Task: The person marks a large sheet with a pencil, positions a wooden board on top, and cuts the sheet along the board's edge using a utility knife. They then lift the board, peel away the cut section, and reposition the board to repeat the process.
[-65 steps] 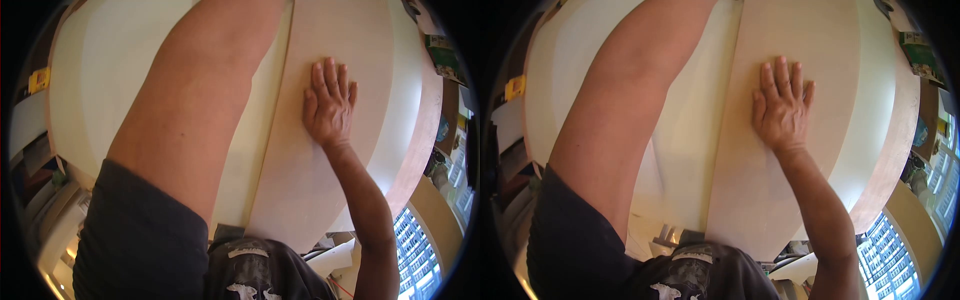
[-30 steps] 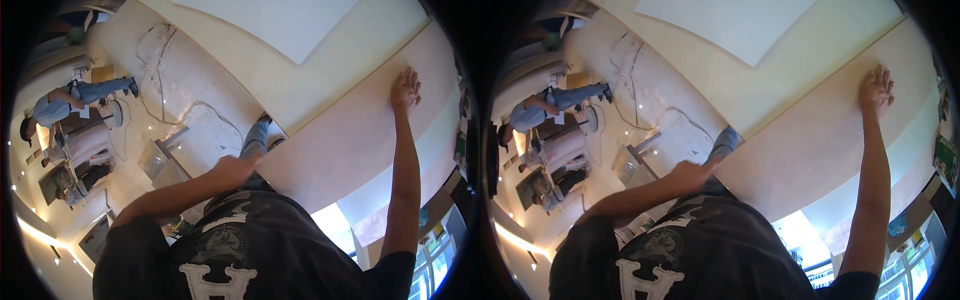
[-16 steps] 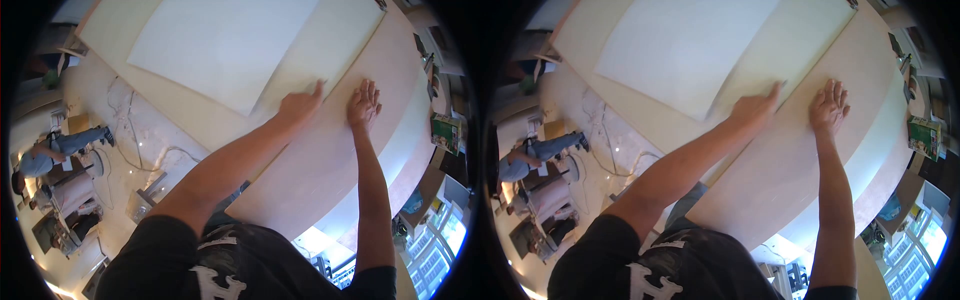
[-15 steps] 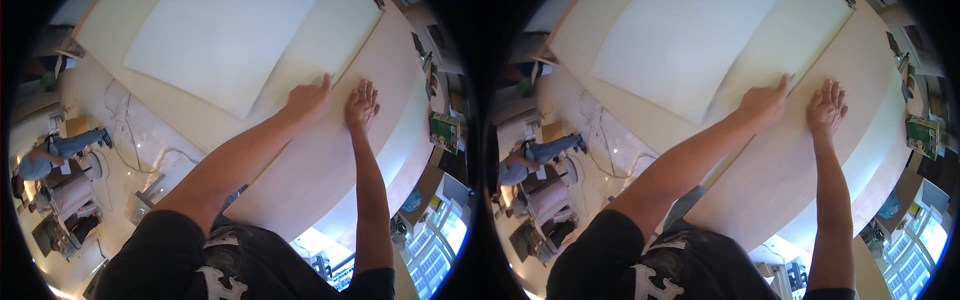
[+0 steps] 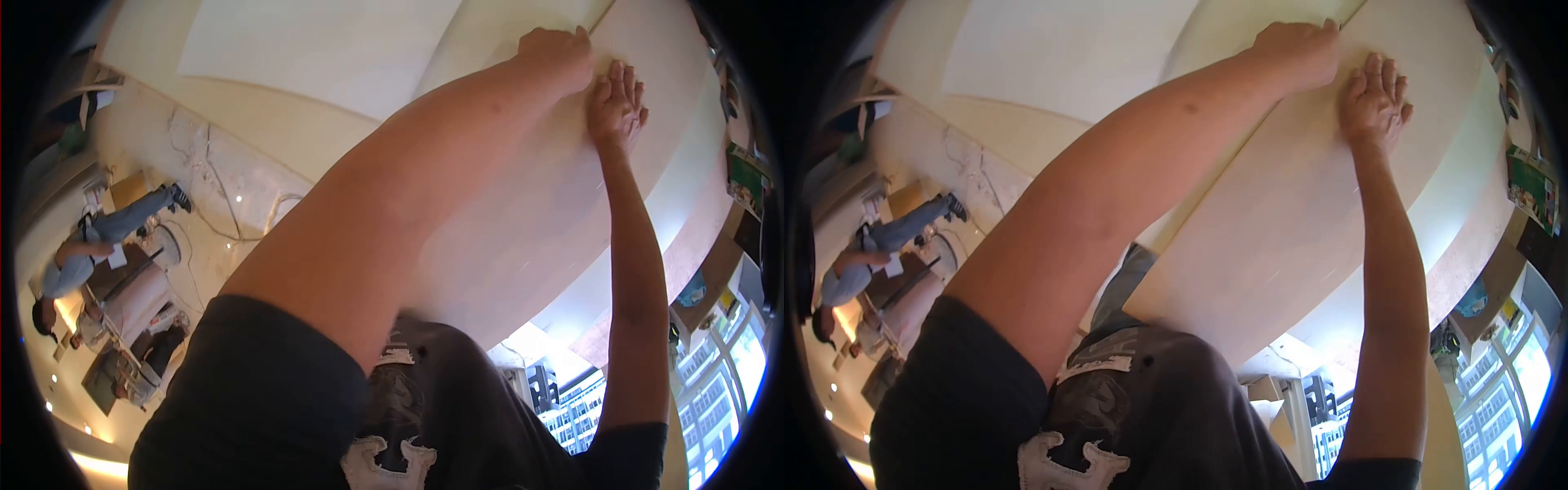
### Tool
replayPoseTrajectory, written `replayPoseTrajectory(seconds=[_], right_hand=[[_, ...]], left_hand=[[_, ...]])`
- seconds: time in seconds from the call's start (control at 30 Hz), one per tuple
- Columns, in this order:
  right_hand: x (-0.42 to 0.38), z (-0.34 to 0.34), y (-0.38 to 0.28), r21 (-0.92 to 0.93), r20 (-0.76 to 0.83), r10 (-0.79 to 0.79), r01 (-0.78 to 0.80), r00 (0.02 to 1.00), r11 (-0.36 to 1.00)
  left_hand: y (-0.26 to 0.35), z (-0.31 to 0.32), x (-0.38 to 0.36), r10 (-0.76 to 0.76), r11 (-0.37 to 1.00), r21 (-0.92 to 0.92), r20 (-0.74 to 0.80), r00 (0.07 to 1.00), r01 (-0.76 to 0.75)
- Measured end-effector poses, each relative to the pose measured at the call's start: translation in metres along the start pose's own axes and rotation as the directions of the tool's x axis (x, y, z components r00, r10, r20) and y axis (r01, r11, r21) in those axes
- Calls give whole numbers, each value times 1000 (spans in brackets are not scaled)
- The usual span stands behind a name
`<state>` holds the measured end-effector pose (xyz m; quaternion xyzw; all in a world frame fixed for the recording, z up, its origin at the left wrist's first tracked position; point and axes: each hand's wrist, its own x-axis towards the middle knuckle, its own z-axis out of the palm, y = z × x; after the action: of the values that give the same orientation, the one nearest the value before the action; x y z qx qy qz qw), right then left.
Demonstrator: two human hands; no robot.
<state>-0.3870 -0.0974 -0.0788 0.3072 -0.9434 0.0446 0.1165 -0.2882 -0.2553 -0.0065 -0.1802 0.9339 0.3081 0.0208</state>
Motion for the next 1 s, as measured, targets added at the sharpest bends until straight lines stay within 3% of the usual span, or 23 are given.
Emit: replayPoseTrajectory(seconds=[0.1, 0.17, 0.23, 0.3, 0.37, 0.43, 0.5, 0.57, 0.6, 0.63, 0.7, 0.8, 0.87, 0.93, 1.0], right_hand=[[-3, 0, -1, -5, 41, 18, -18, 999, 1000], [2, -5, -2, 7, 57, 22, -23, 998, 1000], [-1, 0, 1, -19, 52, 0, 1, 999, 1000], [2, -1, 2, -12, 41, -1, 2, 999, 1000], [4, 1, 0, -12, 36, -6, 7, 999, 1000], [4, 0, 5, -31, 32, 1, 0, 999, 1000], [3, 0, 2, -34, 25, -3, 4, 1000, 999], [4, 2, 8, -32, 19, -1, 2, 1000, 999], [6, 6, 5, -24, 12, 0, 0, 1000, 1000], [5, 11, -1, -23, 4, -13, 13, 1000, 1000], [5, 13, 9, -71, -18, -16, 15, 1000, 997], [0, -1, -1, -11, -9, 0, 0, 1000, 1000], [1, -3, 0, 2, -3, -3, 3, 1000, 1000], [-1, -16, -7, 7, 16, 10, -10, 1000, 1000], [-2, -23, -11, 36, 22, 22, -22, 1000, 999]], left_hand=[[-8, 8, -76, 16, 999, 35, 31, 999, -17], [-7, -3, -124, -57, 998, 30, 195, 979, 52], [-10, -2, -171, -91, 994, 82, 245, 965, 73], [-16, 7, -206, -99, 994, 67, 191, 977, 87], [-30, 11, -264, -83, 996, -14, 284, 955, 91], [-29, 8, -317, -134, 990, 90, 406, 904, 107], [-36, 5, -377, -188, 981, 35, 446, 875, 193], [-29, -23, -429, -276, 954, 59, 546, 791, 292], [-46, -5, -481, -328, 938, 143, 655, 680, 315], [-69, 0, -533, -268, 963, 199, 775, 572, 180], [-50, -44, -537, -440, 892, 313, 761, 476, 325], [-42, -66, -498, -564, 823, 325, 572, 596, 466], [-39, -65, -430, -464, 883, 172, 452, 762, 436], [-40, -45, -346, -263, 965, 92, 270, 926, 247], [-38, -26, -238, -156, 985, 112, 208, 966, 134]])
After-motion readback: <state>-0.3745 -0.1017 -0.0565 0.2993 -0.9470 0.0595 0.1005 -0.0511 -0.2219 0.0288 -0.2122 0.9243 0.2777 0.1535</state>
